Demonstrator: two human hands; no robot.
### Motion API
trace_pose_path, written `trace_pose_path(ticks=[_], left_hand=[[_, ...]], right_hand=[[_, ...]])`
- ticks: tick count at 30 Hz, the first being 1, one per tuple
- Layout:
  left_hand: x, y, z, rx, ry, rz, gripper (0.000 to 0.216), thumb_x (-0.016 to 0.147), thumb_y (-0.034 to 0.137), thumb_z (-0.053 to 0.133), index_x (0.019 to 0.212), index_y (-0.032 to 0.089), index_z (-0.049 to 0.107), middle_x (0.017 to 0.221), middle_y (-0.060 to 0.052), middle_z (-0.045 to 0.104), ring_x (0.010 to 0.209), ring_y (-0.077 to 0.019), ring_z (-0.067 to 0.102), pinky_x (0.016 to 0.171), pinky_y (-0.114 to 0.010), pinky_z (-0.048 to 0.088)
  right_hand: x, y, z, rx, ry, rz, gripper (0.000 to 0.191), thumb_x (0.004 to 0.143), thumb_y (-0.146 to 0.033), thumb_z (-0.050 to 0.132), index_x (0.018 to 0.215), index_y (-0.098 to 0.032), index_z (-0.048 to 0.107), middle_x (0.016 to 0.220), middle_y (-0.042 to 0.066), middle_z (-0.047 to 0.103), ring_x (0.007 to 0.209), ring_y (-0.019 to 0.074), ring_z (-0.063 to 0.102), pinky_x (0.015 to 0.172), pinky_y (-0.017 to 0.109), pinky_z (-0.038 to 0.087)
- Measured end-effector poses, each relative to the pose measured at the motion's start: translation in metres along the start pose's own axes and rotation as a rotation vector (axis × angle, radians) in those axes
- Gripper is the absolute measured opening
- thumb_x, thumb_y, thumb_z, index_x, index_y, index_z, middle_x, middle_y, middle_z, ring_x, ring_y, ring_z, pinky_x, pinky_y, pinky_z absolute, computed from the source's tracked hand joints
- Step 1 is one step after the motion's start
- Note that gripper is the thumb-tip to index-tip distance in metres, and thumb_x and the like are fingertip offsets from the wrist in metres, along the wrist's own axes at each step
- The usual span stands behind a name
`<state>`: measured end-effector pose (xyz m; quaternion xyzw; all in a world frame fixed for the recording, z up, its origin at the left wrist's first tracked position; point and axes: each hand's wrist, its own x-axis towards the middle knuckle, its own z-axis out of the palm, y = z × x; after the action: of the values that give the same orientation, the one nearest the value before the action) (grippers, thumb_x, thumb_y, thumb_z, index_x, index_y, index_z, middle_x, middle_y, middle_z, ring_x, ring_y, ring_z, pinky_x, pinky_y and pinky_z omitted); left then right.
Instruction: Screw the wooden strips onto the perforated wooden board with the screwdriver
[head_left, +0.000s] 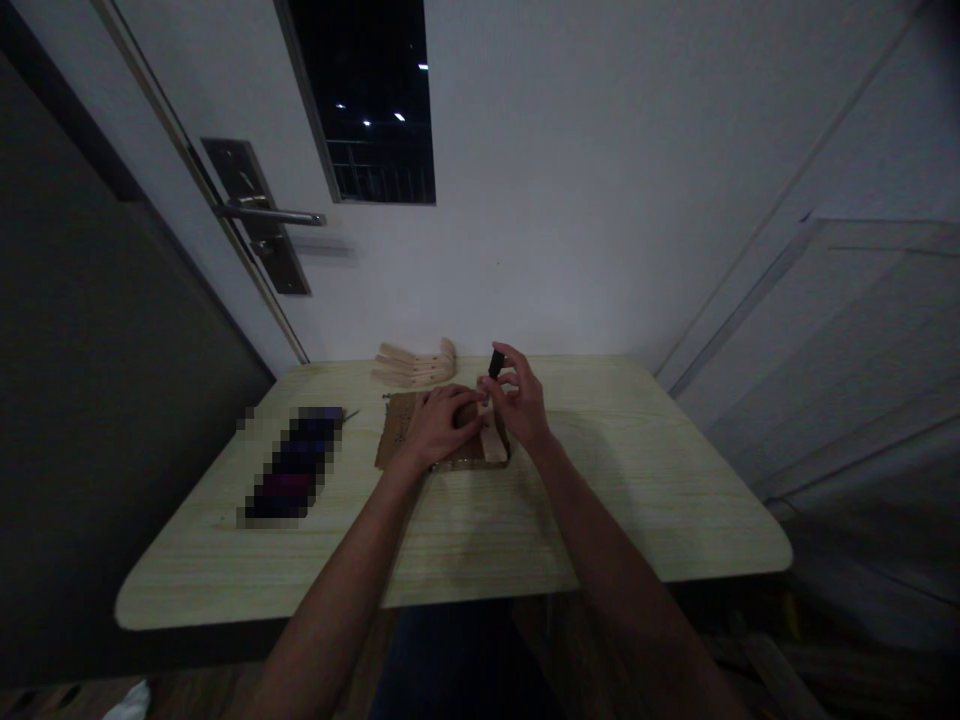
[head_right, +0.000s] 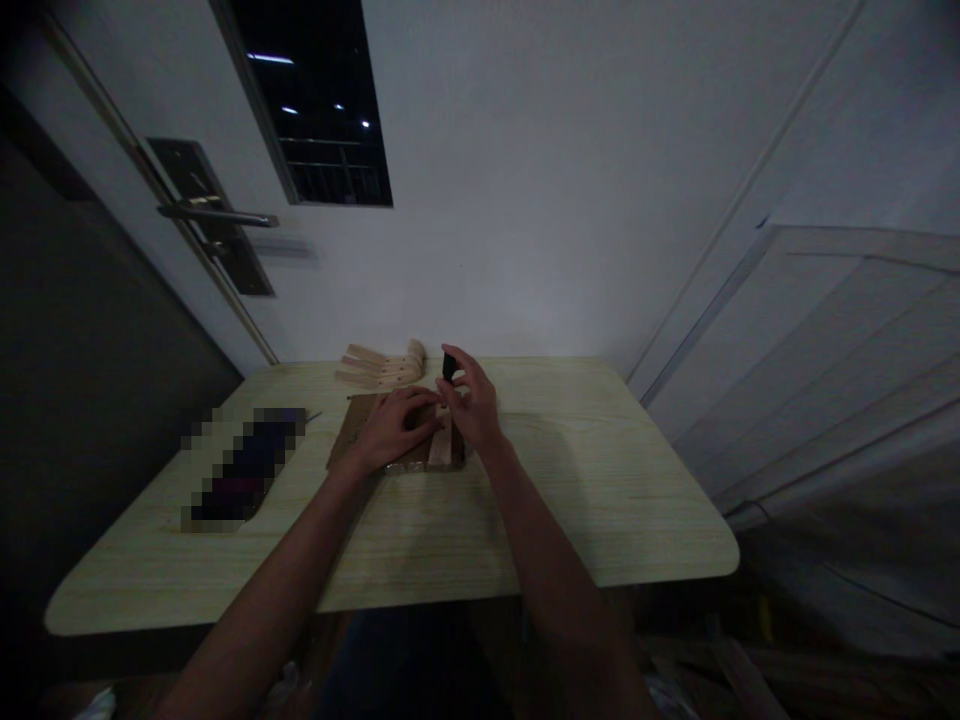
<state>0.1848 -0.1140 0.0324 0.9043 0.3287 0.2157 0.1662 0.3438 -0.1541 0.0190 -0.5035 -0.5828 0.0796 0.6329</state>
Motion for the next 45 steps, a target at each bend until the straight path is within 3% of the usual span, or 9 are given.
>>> trace_pose_path(ticks=[4, 10, 24, 32, 38, 45], left_hand=[[-0.0005, 0.0007, -0.0009, -0.006, -0.002, -0.003, 0.037, 0.087, 0.041, 0.059, 0.121, 0.028, 0.064, 0.129, -0.004, 0.062, 0.121, -0.0284, 0.052, 0.102, -0.048, 0.036], [-0.0008, -0.0003, 0.0007, 0.003, 0.007, 0.001, 0.037, 0.088, 0.042, 0.057, 0.121, 0.027, 0.063, 0.129, -0.004, 0.062, 0.121, -0.0279, 0.052, 0.103, -0.047, 0.035], [0.0012, -0.0056, 0.0039, 0.015, 0.012, 0.028, 0.039, 0.087, 0.044, 0.056, 0.122, 0.026, 0.063, 0.128, -0.005, 0.062, 0.121, -0.0279, 0.052, 0.104, -0.047, 0.035], [-0.0003, -0.0047, 0.0028, 0.015, 0.007, 0.017, 0.04, 0.087, 0.044, 0.055, 0.123, 0.027, 0.062, 0.129, -0.005, 0.06, 0.121, -0.028, 0.052, 0.104, -0.047, 0.035], [-0.0009, -0.004, 0.0022, 0.021, 0.008, 0.016, 0.04, 0.086, 0.043, 0.057, 0.122, 0.026, 0.062, 0.129, -0.005, 0.061, 0.121, -0.0282, 0.052, 0.103, -0.046, 0.035], [0.0004, -0.0021, 0.0009, 0.011, 0.009, 0.023, 0.039, 0.087, 0.044, 0.055, 0.12, 0.025, 0.063, 0.128, -0.006, 0.062, 0.121, -0.0285, 0.052, 0.103, -0.047, 0.035]], right_hand=[[0.0002, -0.0061, -0.0047, 0.09, -0.1, 0.014, 0.042, 0.093, -0.042, 0.051, 0.133, -0.031, 0.048, 0.131, 0.008, 0.06, 0.081, 0.0144, 0.069, 0.057, 0.024, 0.058], [0.0014, -0.0052, -0.0031, 0.137, -0.143, 0.039, 0.043, 0.094, -0.043, 0.049, 0.136, -0.033, 0.046, 0.118, 0.006, 0.066, 0.081, 0.0145, 0.07, 0.07, 0.03, 0.06], [0.0034, -0.0024, 0.0016, 0.141, -0.048, 0.054, 0.039, 0.089, -0.041, 0.059, 0.126, -0.032, 0.05, 0.094, 0.001, 0.06, 0.072, 0.0127, 0.066, 0.061, 0.026, 0.058], [0.0035, -0.001, 0.0009, 0.105, -0.038, 0.091, 0.047, 0.083, -0.04, 0.066, 0.125, -0.032, 0.047, 0.092, -0.001, 0.057, 0.065, 0.0101, 0.063, 0.043, 0.017, 0.046], [0.0014, -0.0082, -0.0035, 0.094, -0.149, 0.047, 0.045, 0.092, -0.043, 0.052, 0.135, -0.031, 0.042, 0.107, 0.007, 0.065, 0.079, 0.0148, 0.068, 0.052, 0.022, 0.054], [0.0022, -0.0035, 0.0002, 0.058, -0.054, 0.039, 0.048, 0.088, -0.04, 0.061, 0.132, -0.031, 0.045, 0.099, 0.005, 0.065, 0.076, 0.016, 0.066, 0.055, 0.026, 0.056]])
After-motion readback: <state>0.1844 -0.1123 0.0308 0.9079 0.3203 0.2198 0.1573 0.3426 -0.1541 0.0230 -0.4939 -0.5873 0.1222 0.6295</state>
